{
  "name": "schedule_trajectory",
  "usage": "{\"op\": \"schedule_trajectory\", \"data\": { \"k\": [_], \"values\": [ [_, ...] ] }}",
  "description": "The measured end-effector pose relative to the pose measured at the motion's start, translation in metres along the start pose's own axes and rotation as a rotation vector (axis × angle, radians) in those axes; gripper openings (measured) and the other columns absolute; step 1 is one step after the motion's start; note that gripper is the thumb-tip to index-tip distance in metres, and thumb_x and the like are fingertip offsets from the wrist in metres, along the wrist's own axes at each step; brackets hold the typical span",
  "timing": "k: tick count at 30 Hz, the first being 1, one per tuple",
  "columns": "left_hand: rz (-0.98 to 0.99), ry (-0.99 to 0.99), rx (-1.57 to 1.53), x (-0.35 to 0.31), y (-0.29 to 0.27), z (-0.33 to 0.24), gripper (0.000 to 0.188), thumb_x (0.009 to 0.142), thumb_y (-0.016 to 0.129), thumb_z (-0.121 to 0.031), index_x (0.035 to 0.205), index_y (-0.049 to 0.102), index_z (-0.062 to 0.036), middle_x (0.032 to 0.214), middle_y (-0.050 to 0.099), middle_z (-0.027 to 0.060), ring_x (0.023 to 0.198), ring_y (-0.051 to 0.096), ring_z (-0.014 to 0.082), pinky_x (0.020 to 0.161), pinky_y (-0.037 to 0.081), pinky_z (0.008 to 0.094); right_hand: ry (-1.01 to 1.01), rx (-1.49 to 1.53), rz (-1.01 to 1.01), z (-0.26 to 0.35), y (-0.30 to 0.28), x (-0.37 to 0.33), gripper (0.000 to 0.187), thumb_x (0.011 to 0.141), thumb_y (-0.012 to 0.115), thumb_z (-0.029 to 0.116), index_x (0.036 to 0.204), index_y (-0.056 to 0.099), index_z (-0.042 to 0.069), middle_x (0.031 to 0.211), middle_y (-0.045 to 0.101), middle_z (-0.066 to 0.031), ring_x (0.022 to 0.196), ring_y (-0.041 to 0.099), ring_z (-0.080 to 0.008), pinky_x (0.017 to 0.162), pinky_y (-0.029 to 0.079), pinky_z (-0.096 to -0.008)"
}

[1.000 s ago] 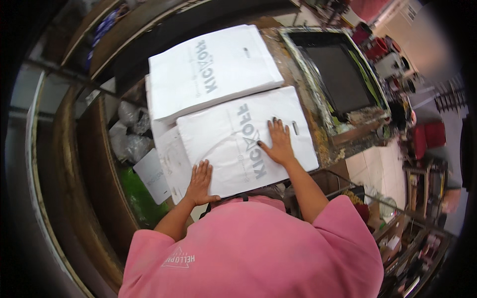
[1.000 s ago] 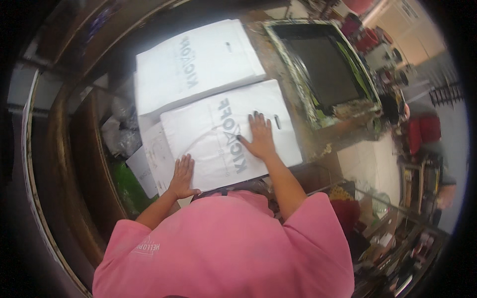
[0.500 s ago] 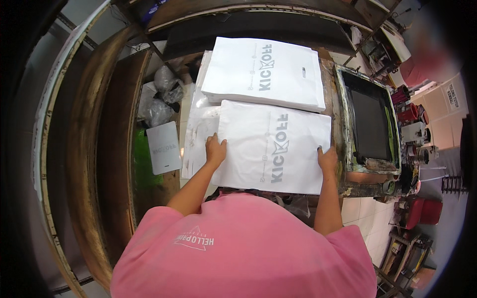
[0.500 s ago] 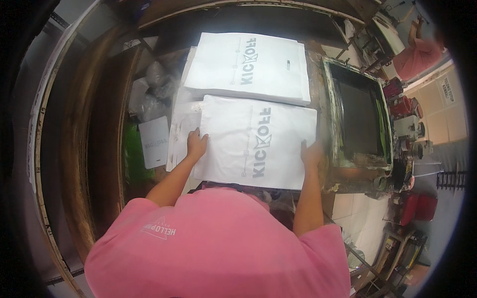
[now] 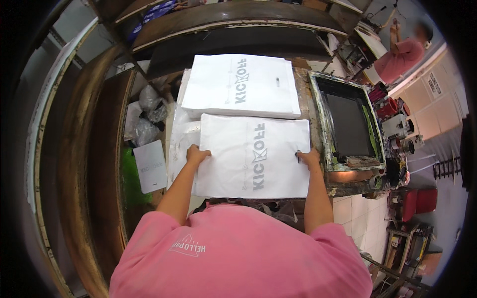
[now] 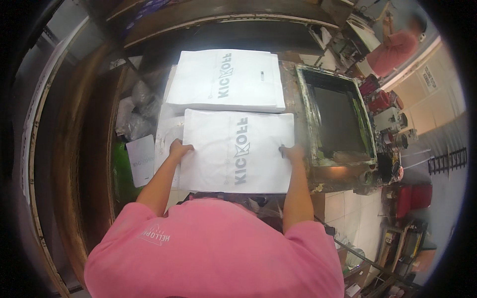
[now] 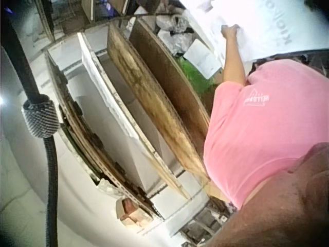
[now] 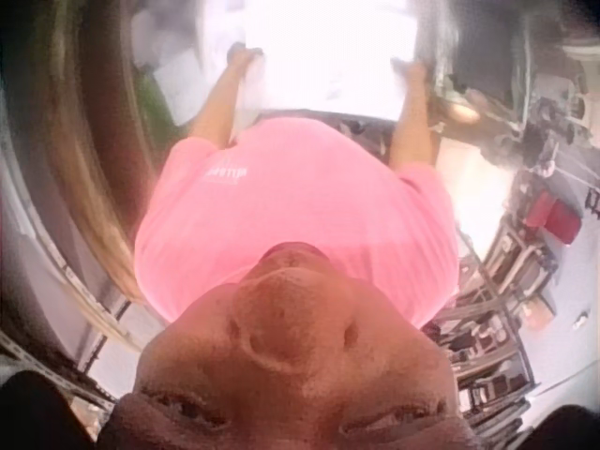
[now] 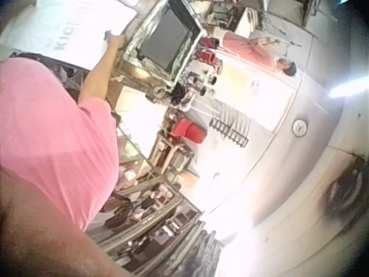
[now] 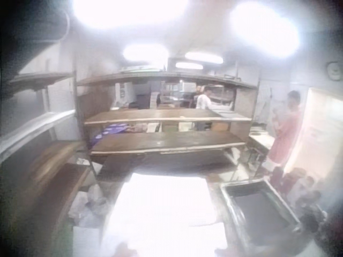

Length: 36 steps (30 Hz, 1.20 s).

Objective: The person sorts a stack of white plastic bags by hand, rolling small batches together and then flattening them back out onto a workspace table.

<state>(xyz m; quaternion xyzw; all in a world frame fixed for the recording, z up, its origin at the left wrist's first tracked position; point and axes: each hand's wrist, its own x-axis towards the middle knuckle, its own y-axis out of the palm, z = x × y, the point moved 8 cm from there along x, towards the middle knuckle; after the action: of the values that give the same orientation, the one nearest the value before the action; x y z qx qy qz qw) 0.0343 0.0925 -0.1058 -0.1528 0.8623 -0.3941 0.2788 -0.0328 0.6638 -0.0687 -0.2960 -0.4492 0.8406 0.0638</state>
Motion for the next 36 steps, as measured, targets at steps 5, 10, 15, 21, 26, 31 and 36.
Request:
{"op": "schedule_trajectory", "data": {
  "k": [5,10,15,21,26,31,36],
  "values": [
    [0.398,-0.158,-0.38,-0.005,-0.007,0.004,0.06,0.083,0.085,-0.039,0.122,0.065,0.0028,0.105,0.071,0.0115,0.095,0.067,0.0174,0.082,0.055,0.0321,0.002,0.279,0.112,-0.033,0.03,0.041,0.069,0.077,0.089,0.032,0.126,0.064,-0.01,0.112,0.071,-0.024,0.1,0.07,-0.0323,0.085,0.056,-0.0417],
    [0.572,-0.089,-0.555,-0.025,-0.005,-0.021,0.07,0.096,0.071,-0.045,0.138,0.054,0.0078,0.126,0.064,0.0184,0.113,0.062,0.025,0.098,0.049,0.0409,-0.143,0.499,0.284,-0.049,0.04,0.039,0.053,0.092,0.072,0.031,0.127,0.065,-0.008,0.11,0.072,-0.0189,0.096,0.069,-0.0272,0.081,0.055,-0.0412],
    [0.264,-0.058,-0.365,-0.022,0.003,-0.013,0.073,0.102,0.06,-0.05,0.138,0.052,0.0132,0.133,0.063,0.027,0.123,0.061,0.0337,0.102,0.05,0.0406,-0.259,0.24,0.125,-0.024,0.035,0.02,0.051,0.092,0.069,0.029,0.131,0.062,-0.004,0.117,0.07,-0.0177,0.106,0.066,-0.0257,0.088,0.053,-0.0411],
    [0.192,-0.158,-0.352,-0.018,0.014,-0.014,0.07,0.1,0.063,-0.043,0.141,0.049,0.0128,0.135,0.061,0.0275,0.123,0.061,0.0326,0.097,0.052,0.0413,-0.181,0.396,0.184,-0.056,0.05,0.046,0.041,0.093,0.067,0.018,0.127,0.064,-0.006,0.114,0.071,-0.0165,0.098,0.068,-0.0253,0.084,0.054,-0.0404],
    [0.44,0.084,-0.334,-0.007,0.0,-0.012,0.052,0.092,0.073,-0.025,0.128,0.061,0.0107,0.114,0.072,0.0196,0.1,0.069,0.0257,0.086,0.055,0.0391,-0.23,0.466,0.225,-0.074,0.06,0.076,0.034,0.093,0.067,0.008,0.125,0.066,-0.003,0.108,0.073,-0.0111,0.093,0.069,-0.0227,0.082,0.054,-0.0371],
    [0.29,0.216,-0.429,-0.035,-0.029,-0.029,0.033,0.087,0.077,-0.013,0.111,0.068,0.0078,0.097,0.075,0.0145,0.083,0.07,0.0189,0.074,0.055,0.0327,-0.294,0.385,0.018,-0.053,0.04,0.019,0.032,0.094,0.068,0.007,0.124,0.066,-0.004,0.112,0.073,-0.0092,0.098,0.068,-0.0187,0.088,0.052,-0.0334],
    [0.317,0.251,-0.481,-0.077,-0.055,-0.038,0.028,0.09,0.074,-0.01,0.111,0.067,0.0063,0.096,0.075,0.011,0.084,0.068,0.0137,0.075,0.054,0.0289,-0.408,0.33,-0.102,-0.018,-0.018,-0.066,0.033,0.096,0.065,0.011,0.126,0.064,-0.003,0.116,0.071,-0.0136,0.106,0.066,-0.0231,0.095,0.05,-0.0354]
  ]
}}
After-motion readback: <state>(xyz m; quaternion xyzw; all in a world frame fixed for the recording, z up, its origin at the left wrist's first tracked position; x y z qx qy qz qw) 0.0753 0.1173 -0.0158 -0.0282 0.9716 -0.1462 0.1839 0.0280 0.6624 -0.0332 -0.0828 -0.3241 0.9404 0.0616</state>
